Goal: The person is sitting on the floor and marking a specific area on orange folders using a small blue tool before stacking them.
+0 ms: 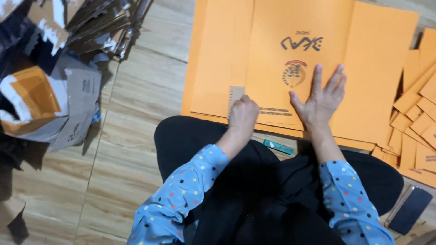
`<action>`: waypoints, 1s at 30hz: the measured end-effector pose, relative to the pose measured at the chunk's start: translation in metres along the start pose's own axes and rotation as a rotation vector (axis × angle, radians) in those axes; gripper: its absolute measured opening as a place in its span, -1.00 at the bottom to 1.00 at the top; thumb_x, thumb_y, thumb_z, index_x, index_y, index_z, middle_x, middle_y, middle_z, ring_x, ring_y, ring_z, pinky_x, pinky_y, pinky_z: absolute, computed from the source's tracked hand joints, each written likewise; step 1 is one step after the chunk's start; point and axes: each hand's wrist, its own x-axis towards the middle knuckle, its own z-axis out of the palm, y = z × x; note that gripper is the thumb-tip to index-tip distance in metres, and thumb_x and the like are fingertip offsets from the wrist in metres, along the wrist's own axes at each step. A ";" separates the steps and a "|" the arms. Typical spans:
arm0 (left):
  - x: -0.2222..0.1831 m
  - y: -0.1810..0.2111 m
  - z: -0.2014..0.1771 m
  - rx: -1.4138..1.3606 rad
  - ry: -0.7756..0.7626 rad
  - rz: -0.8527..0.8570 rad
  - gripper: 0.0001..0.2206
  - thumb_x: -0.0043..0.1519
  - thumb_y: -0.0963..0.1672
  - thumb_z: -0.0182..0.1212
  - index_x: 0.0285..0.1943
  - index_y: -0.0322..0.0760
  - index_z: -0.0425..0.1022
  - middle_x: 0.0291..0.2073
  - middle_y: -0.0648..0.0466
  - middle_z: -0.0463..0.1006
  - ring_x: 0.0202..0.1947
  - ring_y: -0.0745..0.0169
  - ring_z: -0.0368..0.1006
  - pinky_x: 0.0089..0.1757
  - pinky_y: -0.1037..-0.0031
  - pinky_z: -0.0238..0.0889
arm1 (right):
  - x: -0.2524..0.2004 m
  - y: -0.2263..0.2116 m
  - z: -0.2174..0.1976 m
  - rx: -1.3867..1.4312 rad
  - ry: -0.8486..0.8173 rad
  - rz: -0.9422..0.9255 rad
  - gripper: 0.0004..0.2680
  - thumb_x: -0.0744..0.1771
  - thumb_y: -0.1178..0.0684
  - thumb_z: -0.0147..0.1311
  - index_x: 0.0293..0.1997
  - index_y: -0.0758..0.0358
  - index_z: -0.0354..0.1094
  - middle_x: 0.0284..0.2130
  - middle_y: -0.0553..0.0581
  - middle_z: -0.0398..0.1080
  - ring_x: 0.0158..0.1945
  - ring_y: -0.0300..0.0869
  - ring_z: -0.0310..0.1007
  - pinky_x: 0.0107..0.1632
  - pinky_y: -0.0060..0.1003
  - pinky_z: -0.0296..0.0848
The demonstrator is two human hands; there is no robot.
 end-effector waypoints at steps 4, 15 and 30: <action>0.011 -0.001 0.005 -0.047 -0.054 -0.075 -0.95 -0.05 -0.19 0.02 -0.54 -0.17 0.36 -0.64 0.11 0.30 -0.63 0.19 0.34 -0.63 0.43 0.20 | 0.000 -0.001 -0.002 0.000 -0.034 0.036 -0.37 0.20 -0.43 -0.05 0.34 -0.03 -0.12 0.22 0.45 -0.25 0.19 0.43 -0.14 0.04 0.25 0.08; 0.039 0.047 0.020 -0.144 -0.304 0.389 -0.64 0.00 -0.21 0.14 0.01 -0.16 0.32 -0.08 -0.13 0.29 -0.12 -0.44 0.30 -0.28 0.16 0.29 | -0.001 0.005 0.004 -0.013 -0.019 0.101 -0.38 0.17 -0.42 -0.04 0.32 -0.06 -0.10 0.24 0.38 -0.24 0.22 0.37 -0.18 0.02 0.30 0.10; 0.082 0.068 -0.039 -0.239 -0.829 0.217 -0.35 0.07 -0.33 0.06 0.34 -0.08 -0.07 0.33 -0.12 -0.28 0.23 -0.53 -0.30 -0.25 -0.13 0.25 | -0.063 0.066 -0.040 0.038 -0.440 0.702 -0.24 0.13 -0.36 0.06 0.34 0.17 -0.35 0.24 0.36 -0.28 0.27 0.22 -0.26 0.14 0.26 -0.12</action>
